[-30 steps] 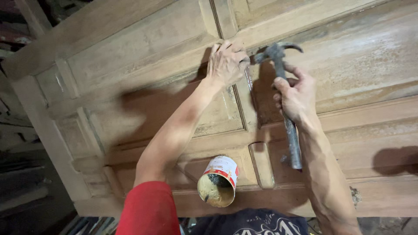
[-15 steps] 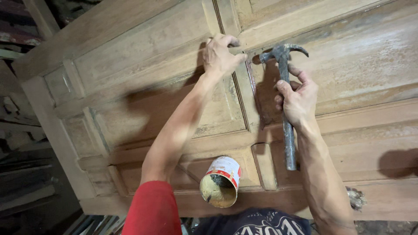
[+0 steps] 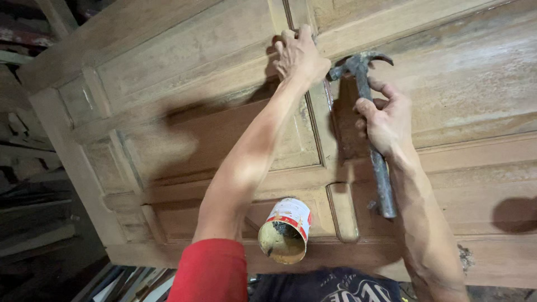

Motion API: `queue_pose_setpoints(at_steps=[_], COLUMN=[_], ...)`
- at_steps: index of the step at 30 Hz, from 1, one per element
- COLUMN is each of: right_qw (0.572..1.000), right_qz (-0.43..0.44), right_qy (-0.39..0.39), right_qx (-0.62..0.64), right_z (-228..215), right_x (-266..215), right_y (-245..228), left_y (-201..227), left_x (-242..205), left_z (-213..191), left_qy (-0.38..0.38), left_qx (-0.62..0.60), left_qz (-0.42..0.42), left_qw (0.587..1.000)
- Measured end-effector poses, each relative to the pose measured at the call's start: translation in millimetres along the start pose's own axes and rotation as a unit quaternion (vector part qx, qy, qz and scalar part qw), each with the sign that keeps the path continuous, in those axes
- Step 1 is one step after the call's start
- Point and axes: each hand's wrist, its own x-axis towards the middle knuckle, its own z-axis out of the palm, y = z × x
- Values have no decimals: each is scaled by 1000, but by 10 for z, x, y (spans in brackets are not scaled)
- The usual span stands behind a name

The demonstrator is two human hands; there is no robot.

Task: The person repairs a wooden door by inserting wooden dowels into pre-drilled holes and tapping them flush with a hammer. They then apply a filler paste to the joints and smooth it with a putty knife.

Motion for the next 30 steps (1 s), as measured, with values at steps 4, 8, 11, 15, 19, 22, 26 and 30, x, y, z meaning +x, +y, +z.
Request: queue_pose_setpoints(at_steps=[4,8,11,15,19,22,26,30], right_qw=[999,999,999,1000,988,999,998,1000], right_qz=[-4,24,-29,10,-59,-10,-29,6], right_qy=[41,-10,4,-11,91,-14,57,21], right_qx=[30,26,30,14,113,-48,3,-6], right_z=[-3,-49,-66,-120,-20,-11,54,27], right_x=[6,-2,34,72,40,-12,-27,-83], right_y=[-49,-34,33,48,110,126,176,172], left_y=[45,142,124,154,62,141,76,148], left_x=[20,20,43,48,24,16,24,42], left_z=[-23,-16,11,28,33,38,28,45], left_qy=[-10,-2,6,26,17,17,2,14], left_qx=[0,8,-2,0,8,14,19,28], left_qz=[-26,-32,-22,-19,-8,-4,-11,6], left_qw=[1000,999,1000,999,1000,1000,1000,1000])
